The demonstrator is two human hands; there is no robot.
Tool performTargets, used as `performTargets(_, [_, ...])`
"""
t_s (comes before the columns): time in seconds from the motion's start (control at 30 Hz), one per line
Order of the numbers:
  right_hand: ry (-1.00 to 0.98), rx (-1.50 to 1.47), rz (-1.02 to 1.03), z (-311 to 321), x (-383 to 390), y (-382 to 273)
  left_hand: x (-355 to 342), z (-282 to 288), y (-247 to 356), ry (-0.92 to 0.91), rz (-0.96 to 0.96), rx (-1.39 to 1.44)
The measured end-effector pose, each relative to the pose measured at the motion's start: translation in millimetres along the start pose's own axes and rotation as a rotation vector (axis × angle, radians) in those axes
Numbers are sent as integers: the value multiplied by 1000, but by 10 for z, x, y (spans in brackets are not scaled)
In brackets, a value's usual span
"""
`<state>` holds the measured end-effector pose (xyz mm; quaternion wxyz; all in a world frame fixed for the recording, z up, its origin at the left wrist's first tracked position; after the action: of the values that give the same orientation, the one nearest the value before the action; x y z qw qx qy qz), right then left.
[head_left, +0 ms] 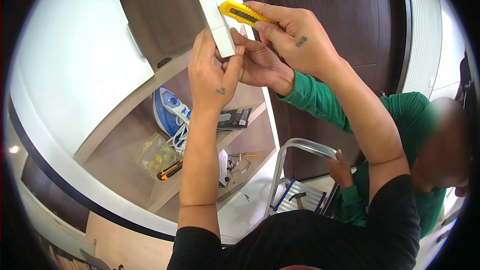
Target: The person installs a white plastic component onto a cabinet edge by hand while being assisted by another person who holds a hammer and uses a pencil to mark the position. The person then uses a utility knife to trim the plastic piece and applies a strip of white tape.
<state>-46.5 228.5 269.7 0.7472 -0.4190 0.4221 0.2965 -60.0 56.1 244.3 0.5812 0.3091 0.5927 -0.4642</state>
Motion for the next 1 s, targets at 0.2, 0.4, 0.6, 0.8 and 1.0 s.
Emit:
performTargets(0.2, [-11,314,145,31,8,-184,7,32,-9,3,23,3])
performTargets(0.4, [-251,-274,-310,6,-38,-117,-19,43,11,-8,6,23])
performTargets(0.6, [-336,-779,-537,-176,0,42,-28,59,25,8,0,11])
performTargets(0.8, [-23,99,-61,-2,-68,-292,1,75,-42,-15,31,-22])
performTargets(1.0, [46,153,-5,160,-371,-337,-10,4,3,-14,40,34])
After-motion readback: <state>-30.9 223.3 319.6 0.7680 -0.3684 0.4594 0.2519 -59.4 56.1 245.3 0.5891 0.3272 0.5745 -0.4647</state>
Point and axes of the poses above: each hand's wrist, its own x-axis away from the middle knuckle, its own z-axis out of the back of the hand, y = z × x, the point moved 7 cm from there along -x, towards the middle knuckle, and after that the axes turned 4 degrees about -z, right-handed, at the moved point
